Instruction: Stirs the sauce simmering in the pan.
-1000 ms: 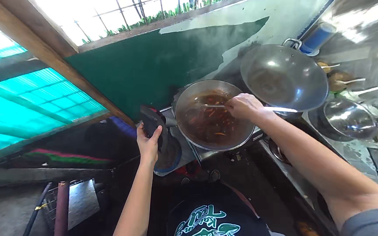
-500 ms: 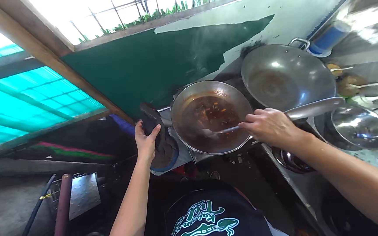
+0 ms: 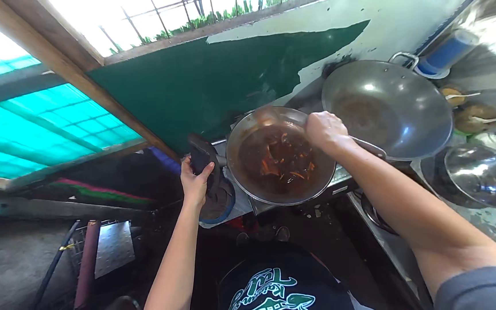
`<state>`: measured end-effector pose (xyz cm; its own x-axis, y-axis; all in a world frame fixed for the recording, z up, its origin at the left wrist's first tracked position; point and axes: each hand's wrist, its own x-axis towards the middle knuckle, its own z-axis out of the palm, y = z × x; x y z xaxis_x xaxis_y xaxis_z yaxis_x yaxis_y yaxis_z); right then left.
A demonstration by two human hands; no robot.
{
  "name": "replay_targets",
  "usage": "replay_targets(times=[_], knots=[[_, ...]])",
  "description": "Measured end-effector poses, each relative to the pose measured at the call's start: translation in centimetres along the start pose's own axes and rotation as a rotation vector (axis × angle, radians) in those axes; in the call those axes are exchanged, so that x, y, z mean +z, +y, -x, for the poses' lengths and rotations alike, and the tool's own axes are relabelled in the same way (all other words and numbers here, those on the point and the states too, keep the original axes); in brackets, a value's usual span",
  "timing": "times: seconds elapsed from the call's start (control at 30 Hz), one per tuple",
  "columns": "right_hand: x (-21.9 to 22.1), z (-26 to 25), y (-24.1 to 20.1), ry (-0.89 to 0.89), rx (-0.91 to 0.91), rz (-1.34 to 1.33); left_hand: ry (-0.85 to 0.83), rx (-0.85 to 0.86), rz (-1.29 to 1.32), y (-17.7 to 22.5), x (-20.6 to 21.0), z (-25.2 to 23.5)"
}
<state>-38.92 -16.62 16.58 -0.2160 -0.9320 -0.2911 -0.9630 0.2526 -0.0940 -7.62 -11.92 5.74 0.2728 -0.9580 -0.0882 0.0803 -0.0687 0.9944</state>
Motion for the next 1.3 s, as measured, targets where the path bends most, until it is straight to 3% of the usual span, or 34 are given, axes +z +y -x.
replay_targets(times=[0.2,0.4,0.47,0.57,0.77,0.87,1.0,1.1,1.2,1.3], knots=[[-0.6,1.7,-0.7,-0.117,-0.407,0.247,-0.043,0.041,-0.038,-0.7,-0.5,-0.5],[-2.9,-2.3,2.7,0.255,-0.674,0.298,-0.176,0.057,-0.161,0.0,-0.6,-1.9],[-3.2,-4.0,2.7,0.297,-0.634,0.322,-0.196,0.046,-0.243,0.3,-0.5,-2.4],[-4.1,-4.5,4.1,0.225,-0.45,0.375,-0.231,0.045,-0.315,0.9,-0.5,-2.5],[-2.4,0.3,9.9,0.038,-0.104,0.36,-0.256,0.056,-0.306,0.5,-0.8,-2.6],[-2.4,3.5,7.3,-0.113,0.038,0.314,-0.26,0.09,-0.328,0.2,-1.1,-2.8],[-3.5,4.7,4.6,-0.024,-0.012,0.265,-0.271,0.114,-0.359,-0.1,-1.6,-2.7],[-3.6,5.0,2.3,0.021,0.057,0.377,-0.27,0.121,-0.371,-0.1,-1.9,-2.4],[-2.7,5.4,2.0,-0.021,0.132,0.421,-0.296,0.126,-0.376,-0.1,-2.1,-2.2],[-1.4,5.9,3.2,-0.147,0.169,0.293,-0.309,0.115,-0.35,0.0,-2.2,-2.0]])
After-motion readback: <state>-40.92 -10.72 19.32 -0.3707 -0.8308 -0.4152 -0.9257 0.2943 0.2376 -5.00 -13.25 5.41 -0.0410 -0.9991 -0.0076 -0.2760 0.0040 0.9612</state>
